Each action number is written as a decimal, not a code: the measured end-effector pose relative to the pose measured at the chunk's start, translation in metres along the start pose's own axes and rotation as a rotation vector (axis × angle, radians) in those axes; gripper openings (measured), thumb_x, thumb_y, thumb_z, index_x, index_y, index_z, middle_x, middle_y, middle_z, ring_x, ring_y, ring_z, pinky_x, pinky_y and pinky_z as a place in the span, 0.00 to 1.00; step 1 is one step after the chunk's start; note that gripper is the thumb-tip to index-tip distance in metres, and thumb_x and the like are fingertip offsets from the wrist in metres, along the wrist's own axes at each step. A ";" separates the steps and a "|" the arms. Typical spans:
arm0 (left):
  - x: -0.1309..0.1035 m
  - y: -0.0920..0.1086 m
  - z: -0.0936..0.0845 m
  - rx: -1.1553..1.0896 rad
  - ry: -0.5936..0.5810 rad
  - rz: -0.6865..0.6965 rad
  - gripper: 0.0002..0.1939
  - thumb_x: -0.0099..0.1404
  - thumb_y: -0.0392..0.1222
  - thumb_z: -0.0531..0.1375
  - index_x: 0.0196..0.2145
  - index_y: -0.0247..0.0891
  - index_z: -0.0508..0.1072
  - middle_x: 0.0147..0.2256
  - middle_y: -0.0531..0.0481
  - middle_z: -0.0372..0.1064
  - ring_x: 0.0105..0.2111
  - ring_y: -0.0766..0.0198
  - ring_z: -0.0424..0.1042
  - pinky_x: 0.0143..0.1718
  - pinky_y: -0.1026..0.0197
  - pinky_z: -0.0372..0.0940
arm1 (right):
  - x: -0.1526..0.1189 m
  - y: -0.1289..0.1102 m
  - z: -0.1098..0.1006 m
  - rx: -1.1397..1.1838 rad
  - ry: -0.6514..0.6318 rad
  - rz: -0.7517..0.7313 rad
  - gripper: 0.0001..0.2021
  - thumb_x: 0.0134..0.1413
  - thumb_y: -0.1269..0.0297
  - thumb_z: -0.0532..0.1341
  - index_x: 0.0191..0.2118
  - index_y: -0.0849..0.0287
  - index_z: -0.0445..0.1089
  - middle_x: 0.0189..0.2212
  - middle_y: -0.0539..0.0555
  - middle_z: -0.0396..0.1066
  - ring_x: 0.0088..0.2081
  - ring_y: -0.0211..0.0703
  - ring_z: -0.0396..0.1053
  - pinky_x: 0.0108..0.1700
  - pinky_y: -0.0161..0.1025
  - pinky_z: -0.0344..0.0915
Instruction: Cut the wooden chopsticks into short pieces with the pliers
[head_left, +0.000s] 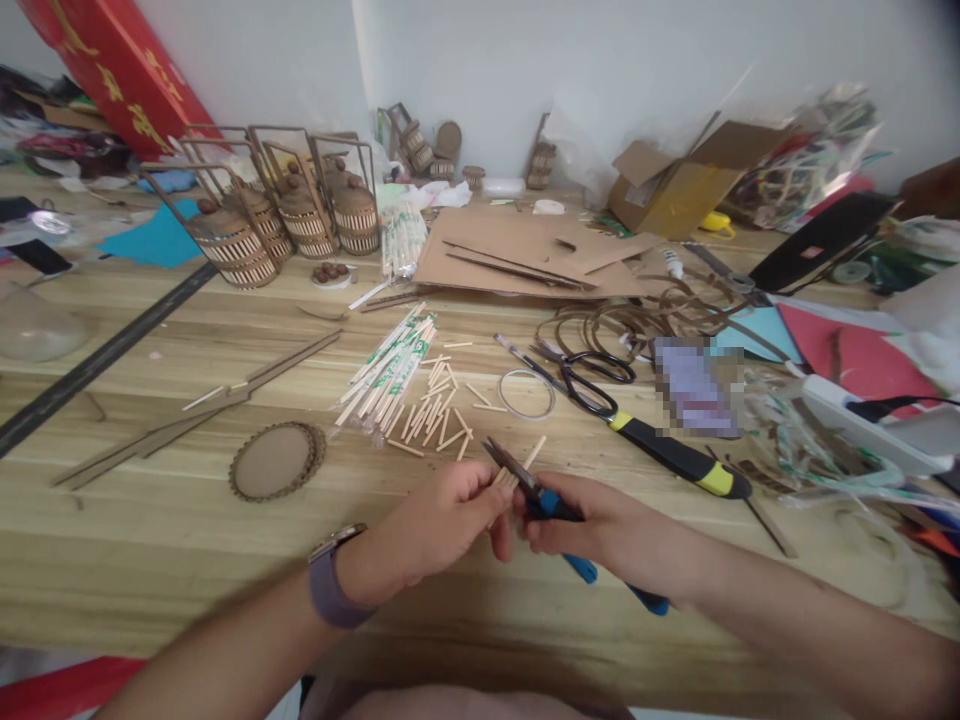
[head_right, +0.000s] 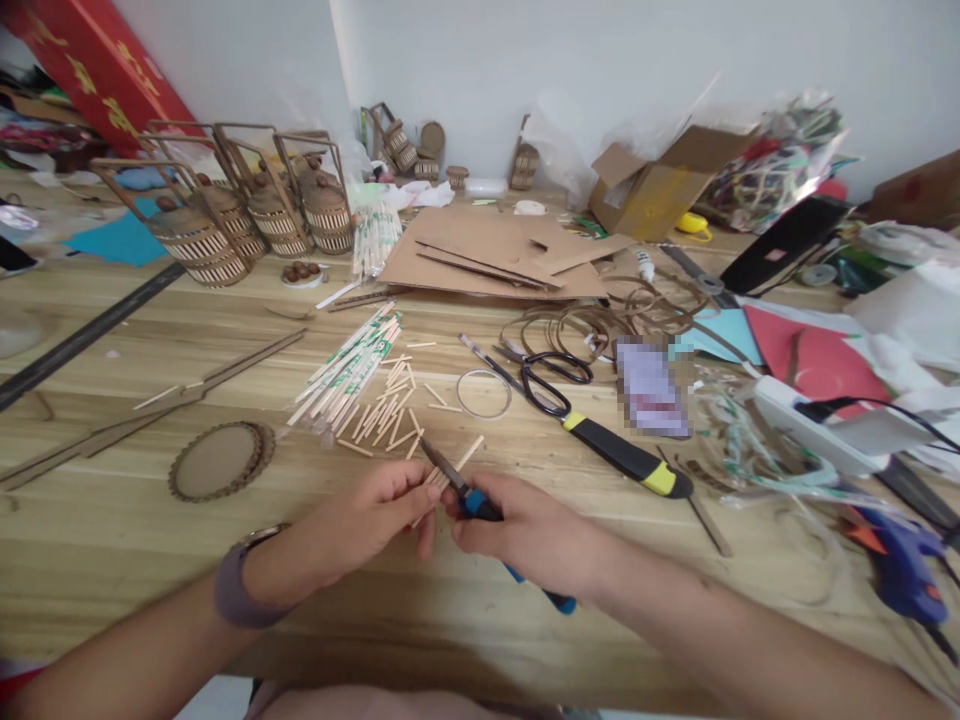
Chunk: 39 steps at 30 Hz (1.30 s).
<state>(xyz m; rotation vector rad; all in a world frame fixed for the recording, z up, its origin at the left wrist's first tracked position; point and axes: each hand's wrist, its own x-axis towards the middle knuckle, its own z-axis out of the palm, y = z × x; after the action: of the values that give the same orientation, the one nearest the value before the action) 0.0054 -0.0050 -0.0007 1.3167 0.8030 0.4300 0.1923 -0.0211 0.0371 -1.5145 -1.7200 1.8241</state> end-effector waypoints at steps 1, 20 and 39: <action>-0.001 0.002 0.000 0.017 0.011 -0.012 0.21 0.67 0.58 0.50 0.35 0.36 0.69 0.21 0.55 0.67 0.24 0.66 0.64 0.31 0.64 0.56 | 0.000 0.000 -0.001 0.022 0.000 0.006 0.04 0.47 0.66 0.59 0.32 0.57 0.66 0.28 0.48 0.64 0.32 0.39 0.62 0.33 0.34 0.59; -0.001 0.003 0.001 -0.007 0.038 -0.011 0.21 0.66 0.58 0.51 0.32 0.37 0.68 0.19 0.56 0.62 0.22 0.67 0.59 0.29 0.63 0.54 | 0.003 0.004 0.001 0.040 0.029 0.024 0.04 0.47 0.66 0.59 0.31 0.57 0.64 0.23 0.45 0.60 0.26 0.35 0.59 0.28 0.33 0.57; -0.005 0.007 -0.006 0.901 0.283 0.073 0.12 0.71 0.41 0.46 0.34 0.39 0.66 0.33 0.47 0.71 0.34 0.59 0.70 0.34 0.61 0.59 | 0.026 0.020 -0.002 -0.813 0.631 -0.366 0.09 0.59 0.62 0.55 0.41 0.60 0.64 0.34 0.60 0.72 0.37 0.53 0.71 0.36 0.43 0.64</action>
<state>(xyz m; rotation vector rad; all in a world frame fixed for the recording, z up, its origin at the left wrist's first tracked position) -0.0009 -0.0022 0.0074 2.1516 1.2648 0.3179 0.1913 -0.0071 0.0070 -1.5994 -2.2558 0.3701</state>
